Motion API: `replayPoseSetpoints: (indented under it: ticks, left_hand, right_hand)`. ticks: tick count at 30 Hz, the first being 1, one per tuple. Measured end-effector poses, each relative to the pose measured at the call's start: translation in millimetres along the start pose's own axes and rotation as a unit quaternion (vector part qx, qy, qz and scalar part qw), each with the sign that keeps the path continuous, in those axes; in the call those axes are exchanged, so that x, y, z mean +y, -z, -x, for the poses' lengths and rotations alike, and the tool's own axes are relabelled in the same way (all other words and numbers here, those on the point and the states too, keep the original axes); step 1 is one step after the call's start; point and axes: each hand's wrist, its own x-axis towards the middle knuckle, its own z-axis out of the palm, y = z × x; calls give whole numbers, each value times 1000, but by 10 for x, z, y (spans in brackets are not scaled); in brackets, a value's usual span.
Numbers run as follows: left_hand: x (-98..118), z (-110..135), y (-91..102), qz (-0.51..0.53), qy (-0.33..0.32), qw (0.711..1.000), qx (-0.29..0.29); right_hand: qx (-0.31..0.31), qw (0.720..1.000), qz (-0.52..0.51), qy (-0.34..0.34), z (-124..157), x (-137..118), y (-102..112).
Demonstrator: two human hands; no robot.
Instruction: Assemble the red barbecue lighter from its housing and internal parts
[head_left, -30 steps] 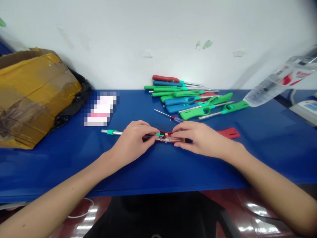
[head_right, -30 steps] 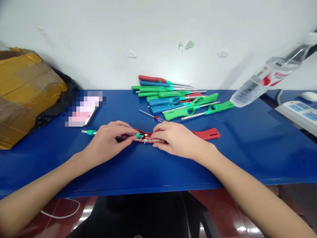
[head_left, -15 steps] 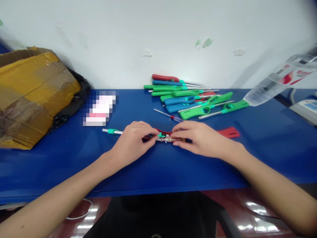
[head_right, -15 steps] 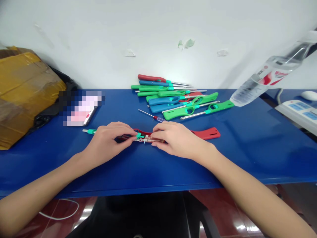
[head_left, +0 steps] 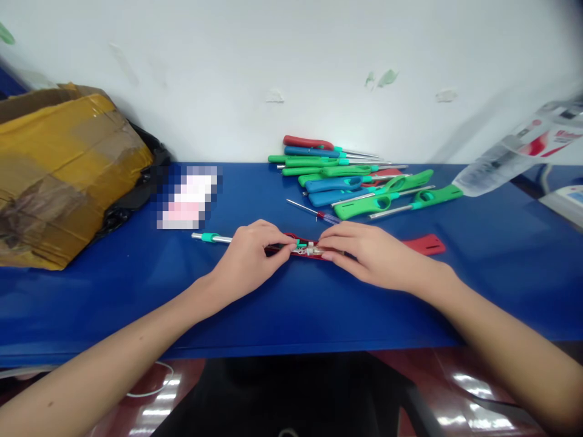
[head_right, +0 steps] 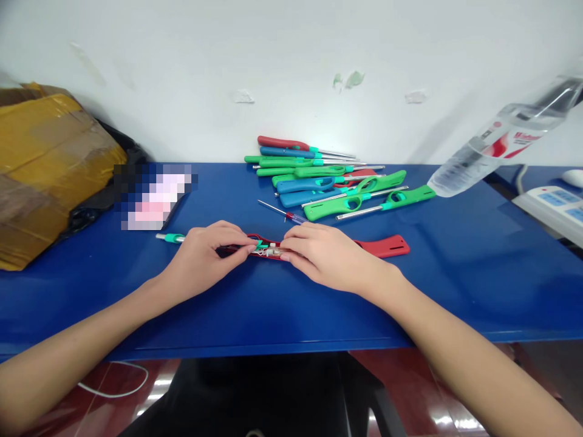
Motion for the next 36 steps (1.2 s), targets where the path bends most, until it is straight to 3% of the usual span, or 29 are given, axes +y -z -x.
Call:
replayPoseSetpoints:
  ticks: [11, 18, 36]
  left_hand:
    - [4, 43, -25, -90, -133, 986, 43]
    - [48, 60, -48, -102, -126, 983, 85]
    - [24, 90, -16, -146, -228, 961, 63]
  right_hand:
    - [15, 1000, -9, -26, -5, -7, -21]
    - [48, 999, 14, -8, -7, 19, -60]
    - [106, 994, 35, 12, 2, 25, -94]
